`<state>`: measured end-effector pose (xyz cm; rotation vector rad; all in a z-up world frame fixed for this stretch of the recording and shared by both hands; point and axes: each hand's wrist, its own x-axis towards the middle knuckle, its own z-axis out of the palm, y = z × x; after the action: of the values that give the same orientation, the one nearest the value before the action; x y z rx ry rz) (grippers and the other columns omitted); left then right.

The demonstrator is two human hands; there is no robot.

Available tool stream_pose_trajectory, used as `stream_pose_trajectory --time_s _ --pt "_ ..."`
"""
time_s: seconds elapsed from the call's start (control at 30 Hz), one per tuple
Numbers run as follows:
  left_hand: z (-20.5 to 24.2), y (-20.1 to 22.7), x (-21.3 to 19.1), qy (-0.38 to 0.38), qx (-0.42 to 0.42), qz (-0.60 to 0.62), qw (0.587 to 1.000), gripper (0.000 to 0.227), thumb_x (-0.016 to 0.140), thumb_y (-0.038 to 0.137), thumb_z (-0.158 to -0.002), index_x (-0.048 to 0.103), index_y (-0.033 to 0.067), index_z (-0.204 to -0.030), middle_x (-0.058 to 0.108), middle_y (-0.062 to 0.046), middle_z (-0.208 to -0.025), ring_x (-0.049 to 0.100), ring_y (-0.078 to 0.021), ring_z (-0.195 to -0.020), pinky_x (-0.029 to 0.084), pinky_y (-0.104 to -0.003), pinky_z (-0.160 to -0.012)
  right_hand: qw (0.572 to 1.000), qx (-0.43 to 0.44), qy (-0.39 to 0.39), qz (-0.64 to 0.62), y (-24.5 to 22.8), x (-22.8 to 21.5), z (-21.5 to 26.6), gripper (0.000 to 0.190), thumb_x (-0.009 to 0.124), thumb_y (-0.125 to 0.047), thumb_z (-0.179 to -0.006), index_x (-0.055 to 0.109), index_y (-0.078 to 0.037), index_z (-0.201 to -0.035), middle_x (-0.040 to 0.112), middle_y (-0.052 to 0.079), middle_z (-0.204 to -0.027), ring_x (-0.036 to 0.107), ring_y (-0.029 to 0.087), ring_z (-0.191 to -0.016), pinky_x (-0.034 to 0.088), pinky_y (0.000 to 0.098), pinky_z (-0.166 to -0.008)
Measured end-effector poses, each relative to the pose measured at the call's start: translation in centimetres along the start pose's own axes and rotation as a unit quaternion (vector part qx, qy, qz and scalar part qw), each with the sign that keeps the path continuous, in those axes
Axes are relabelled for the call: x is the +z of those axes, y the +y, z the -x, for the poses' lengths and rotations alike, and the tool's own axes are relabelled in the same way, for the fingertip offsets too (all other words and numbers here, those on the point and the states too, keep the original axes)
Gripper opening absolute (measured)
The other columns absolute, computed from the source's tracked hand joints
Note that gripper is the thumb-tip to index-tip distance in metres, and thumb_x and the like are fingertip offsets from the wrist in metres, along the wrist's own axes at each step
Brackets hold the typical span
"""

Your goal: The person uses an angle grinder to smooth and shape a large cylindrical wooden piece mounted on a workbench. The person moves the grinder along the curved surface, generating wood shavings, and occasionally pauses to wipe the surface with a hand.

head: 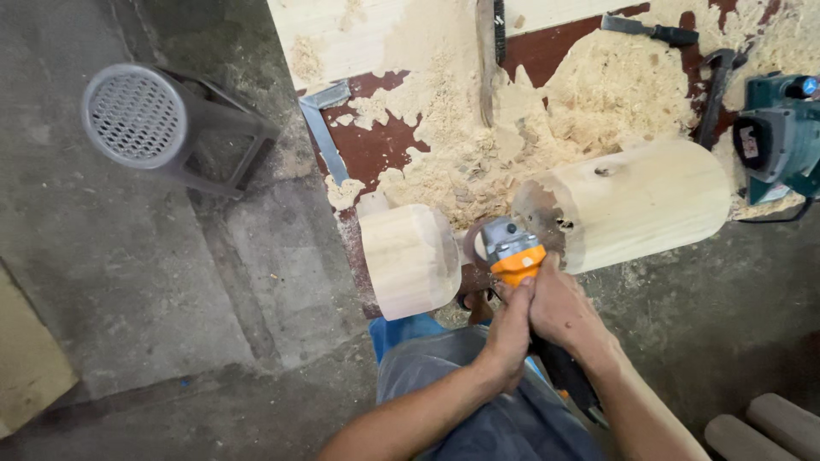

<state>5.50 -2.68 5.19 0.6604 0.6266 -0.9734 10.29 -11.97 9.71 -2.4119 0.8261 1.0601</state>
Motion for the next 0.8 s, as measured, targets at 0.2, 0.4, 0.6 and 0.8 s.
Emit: stream_pose_trajectory --time_s 0.2,0.4,0.6,0.8 --pt "-0.6 -0.5 0.3 0.003 0.027 -0.03 0.999 0.059 0.048 0.05 -0.101 0.054 0.0089 -0.143 0.061 -0.003 -0.137 0.054 -0.0142 -0.127 0.038 -0.029 -0.11 0.999 -0.03 0.021 -0.039 1.5 0.1 -0.5 0.082 0.069 -0.051 -0.084 0.042 0.011 -0.13 0.07 0.035 -0.106 0.068 0.05 -0.108 0.053 0.0532 -0.093" --pt "0.6 -0.9 -0.8 0.025 0.072 -0.085 0.993 0.058 0.045 0.047 -0.103 0.054 0.0035 -0.141 0.061 -0.008 -0.135 0.054 -0.0178 -0.126 0.038 -0.031 -0.11 0.997 -0.053 0.034 -0.044 1.5 1.8 0.6 0.08 0.069 -0.05 -0.085 0.041 0.013 -0.128 0.068 0.037 -0.103 0.067 0.052 -0.105 0.053 0.0555 -0.089" --pt "-0.2 -1.3 0.0 0.015 0.107 -0.119 0.987 0.056 0.045 0.043 -0.104 0.05 0.0047 -0.144 0.058 -0.007 -0.14 0.051 -0.017 -0.13 0.036 -0.03 -0.113 0.996 -0.016 0.042 -0.079 2.5 1.3 0.4 0.084 0.072 -0.05 -0.082 0.038 0.007 -0.133 0.068 0.037 -0.102 0.067 0.053 -0.104 0.052 0.0569 -0.09" --pt "1.6 -2.1 -2.1 0.028 0.108 -0.135 0.985 0.058 0.043 0.047 -0.104 0.05 0.0056 -0.144 0.058 -0.006 -0.137 0.051 -0.0174 -0.129 0.037 -0.031 -0.111 0.99 -0.078 0.054 -0.102 2.6 3.7 1.2 0.072 0.069 -0.05 -0.086 0.044 0.008 -0.12 0.068 0.036 -0.098 0.067 0.054 -0.1 0.053 0.0571 -0.085"
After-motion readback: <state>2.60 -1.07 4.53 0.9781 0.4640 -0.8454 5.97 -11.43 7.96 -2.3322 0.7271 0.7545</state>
